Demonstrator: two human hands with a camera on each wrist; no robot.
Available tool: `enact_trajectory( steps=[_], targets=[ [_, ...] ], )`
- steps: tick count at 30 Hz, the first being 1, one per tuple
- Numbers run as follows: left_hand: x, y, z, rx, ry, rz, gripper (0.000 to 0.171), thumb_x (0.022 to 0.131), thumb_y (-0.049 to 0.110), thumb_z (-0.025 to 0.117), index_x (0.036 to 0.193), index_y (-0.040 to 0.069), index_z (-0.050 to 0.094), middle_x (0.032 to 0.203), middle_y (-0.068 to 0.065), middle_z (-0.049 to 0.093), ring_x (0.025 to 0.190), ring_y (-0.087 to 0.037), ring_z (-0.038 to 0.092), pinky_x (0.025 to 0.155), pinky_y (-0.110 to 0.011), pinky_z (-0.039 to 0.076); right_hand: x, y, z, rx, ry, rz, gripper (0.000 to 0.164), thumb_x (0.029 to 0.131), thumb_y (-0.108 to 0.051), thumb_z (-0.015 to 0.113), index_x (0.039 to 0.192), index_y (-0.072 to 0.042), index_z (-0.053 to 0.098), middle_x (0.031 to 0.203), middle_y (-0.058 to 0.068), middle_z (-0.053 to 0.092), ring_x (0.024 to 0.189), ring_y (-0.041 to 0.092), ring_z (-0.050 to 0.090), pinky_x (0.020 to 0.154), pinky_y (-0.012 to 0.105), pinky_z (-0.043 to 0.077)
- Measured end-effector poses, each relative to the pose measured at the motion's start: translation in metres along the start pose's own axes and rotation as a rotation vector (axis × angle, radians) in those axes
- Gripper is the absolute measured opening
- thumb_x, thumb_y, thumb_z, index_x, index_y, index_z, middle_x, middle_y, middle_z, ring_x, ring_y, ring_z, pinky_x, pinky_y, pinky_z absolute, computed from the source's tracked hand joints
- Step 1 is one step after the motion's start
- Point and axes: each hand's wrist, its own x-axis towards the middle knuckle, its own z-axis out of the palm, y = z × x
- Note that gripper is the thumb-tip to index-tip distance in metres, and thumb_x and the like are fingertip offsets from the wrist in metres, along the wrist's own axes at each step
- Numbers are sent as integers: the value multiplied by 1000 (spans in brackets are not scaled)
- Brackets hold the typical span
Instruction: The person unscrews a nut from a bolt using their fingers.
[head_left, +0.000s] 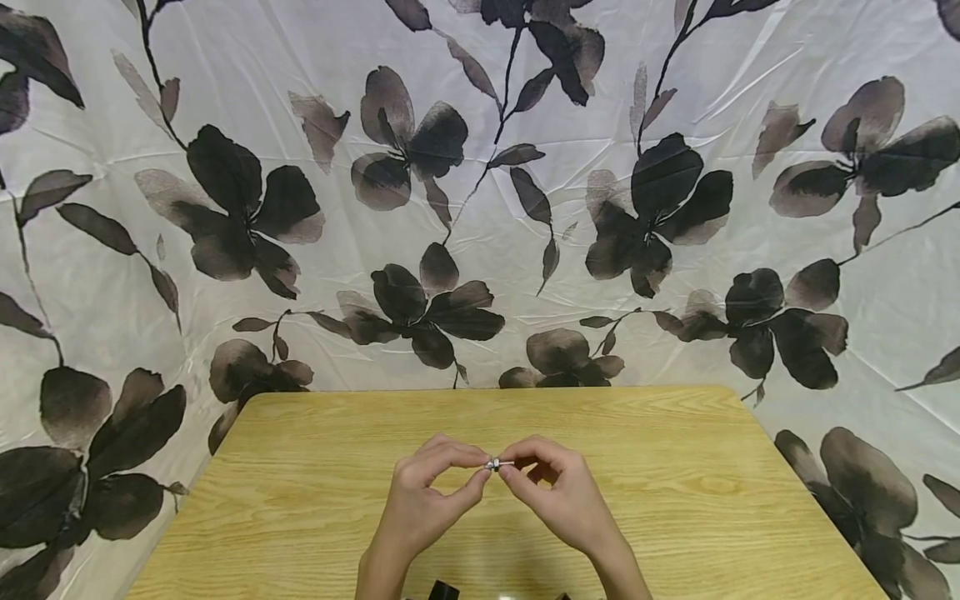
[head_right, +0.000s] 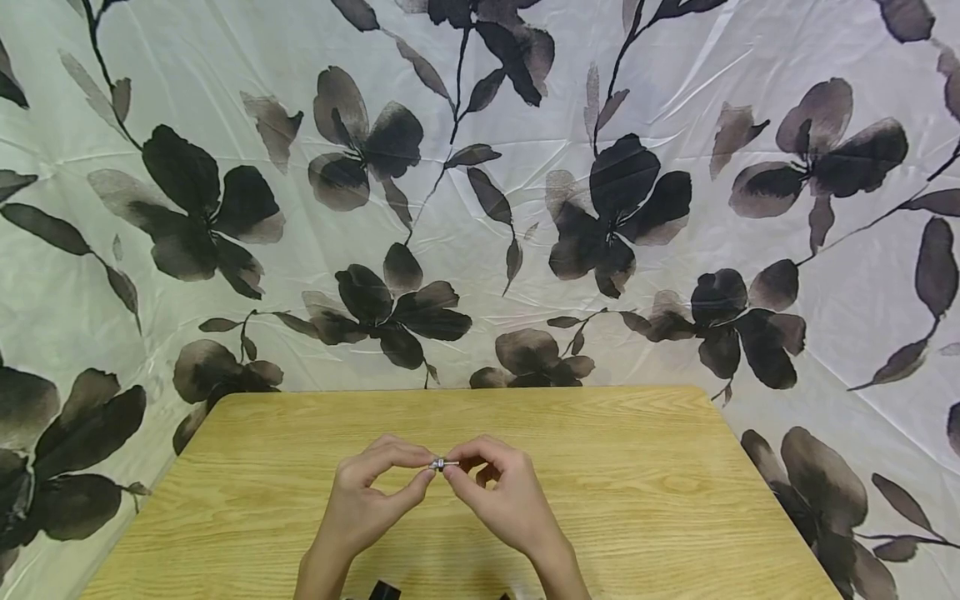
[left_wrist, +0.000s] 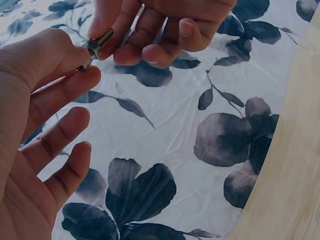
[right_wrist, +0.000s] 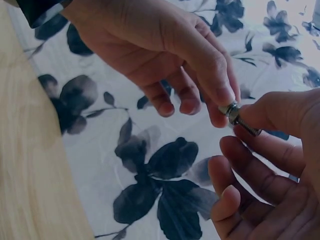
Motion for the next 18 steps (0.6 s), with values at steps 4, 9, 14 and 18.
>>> enact_trajectory(
  steps=[4, 9, 14, 18],
  targets=[
    [1, 1, 0, 32, -11, -6, 27, 79, -6, 81, 98, 14, 78, 92, -3, 78, 85, -15, 71, 79, -19, 58, 1, 2, 0, 57, -25, -113, 12, 99, -6, 67, 109, -12, 71, 109, 10, 70, 97, 13, 65, 71, 27, 55],
    [1, 2, -1, 71, -15, -14, 29, 78, -6, 82, 97, 16, 78, 92, 0, 78, 85, -13, 70, 78, -18, 57, 1, 1, 0, 62, 14, -87, 14, 99, -6, 66, 112, -12, 71, 112, 10, 70, 104, 12, 64, 80, 28, 57],
    [1, 3, -1, 56, -14, -10, 26, 81, -4, 82, 98, 15, 78, 92, -2, 78, 85, -13, 69, 79, -18, 57, 2, 1, 0, -10, 47, 15, 11, 101, -17, 66, 106, -17, 76, 104, 3, 74, 96, 10, 66, 79, 30, 58],
    [1, 5, -1, 48, -16, -13, 22, 83, -1, 81, 99, 15, 78, 92, -3, 78, 85, -13, 68, 78, -18, 57, 2, 1, 0, -51, 34, 54, 12, 101, -22, 67, 100, -19, 79, 98, 0, 76, 89, 10, 67, 75, 30, 57]
  ],
)
